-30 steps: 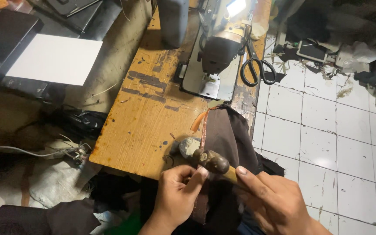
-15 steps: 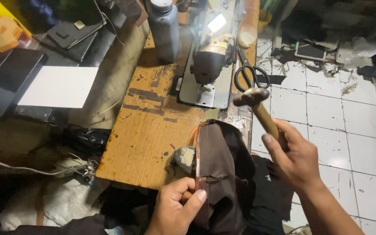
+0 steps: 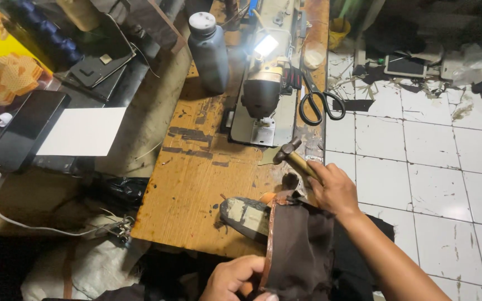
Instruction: The person uses a hammer to tap along a zipper attached to a brown fabric item, repeatedly adjusting the fabric and repositioning the zipper on a small anvil-like block. The person continues hammering the zipper teeth and slider area while holding the fabric steady.
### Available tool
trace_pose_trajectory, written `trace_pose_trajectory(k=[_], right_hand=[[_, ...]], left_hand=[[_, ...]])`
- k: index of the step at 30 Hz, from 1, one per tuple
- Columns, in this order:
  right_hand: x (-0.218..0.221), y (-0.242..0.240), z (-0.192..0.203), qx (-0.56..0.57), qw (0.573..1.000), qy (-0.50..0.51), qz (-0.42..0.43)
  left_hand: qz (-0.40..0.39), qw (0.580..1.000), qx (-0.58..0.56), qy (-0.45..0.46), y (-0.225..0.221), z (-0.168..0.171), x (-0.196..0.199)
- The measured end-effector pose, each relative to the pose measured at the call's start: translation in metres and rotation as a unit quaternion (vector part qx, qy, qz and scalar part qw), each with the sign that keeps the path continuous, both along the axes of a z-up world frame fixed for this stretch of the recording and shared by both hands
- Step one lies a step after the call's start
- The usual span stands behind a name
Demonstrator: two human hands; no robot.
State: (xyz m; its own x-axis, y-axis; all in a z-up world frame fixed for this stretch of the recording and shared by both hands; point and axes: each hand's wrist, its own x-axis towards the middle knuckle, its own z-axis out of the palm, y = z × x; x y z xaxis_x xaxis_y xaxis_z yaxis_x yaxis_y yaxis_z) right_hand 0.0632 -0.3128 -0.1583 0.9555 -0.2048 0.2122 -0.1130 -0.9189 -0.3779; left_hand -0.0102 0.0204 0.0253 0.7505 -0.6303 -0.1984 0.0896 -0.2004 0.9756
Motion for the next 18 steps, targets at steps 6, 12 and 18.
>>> trace_pose_trajectory(k=[6, 12, 18], right_hand=[[-0.015, 0.011, 0.035, 0.064, 0.997, 0.044, 0.012], [-0.062, 0.015, 0.103, 0.503, 0.816, 0.041, 0.281], [-0.094, 0.022, 0.15, 0.468, 0.791, 0.077, 0.387]], left_hand=[[-0.034, 0.982, 0.01, 0.187, 0.011, -0.001, -0.003], [-0.117, 0.987, -0.074, -0.077, 0.002, -0.01, 0.007], [-0.217, 0.974, -0.06, 0.026, 0.001, 0.023, 0.014]])
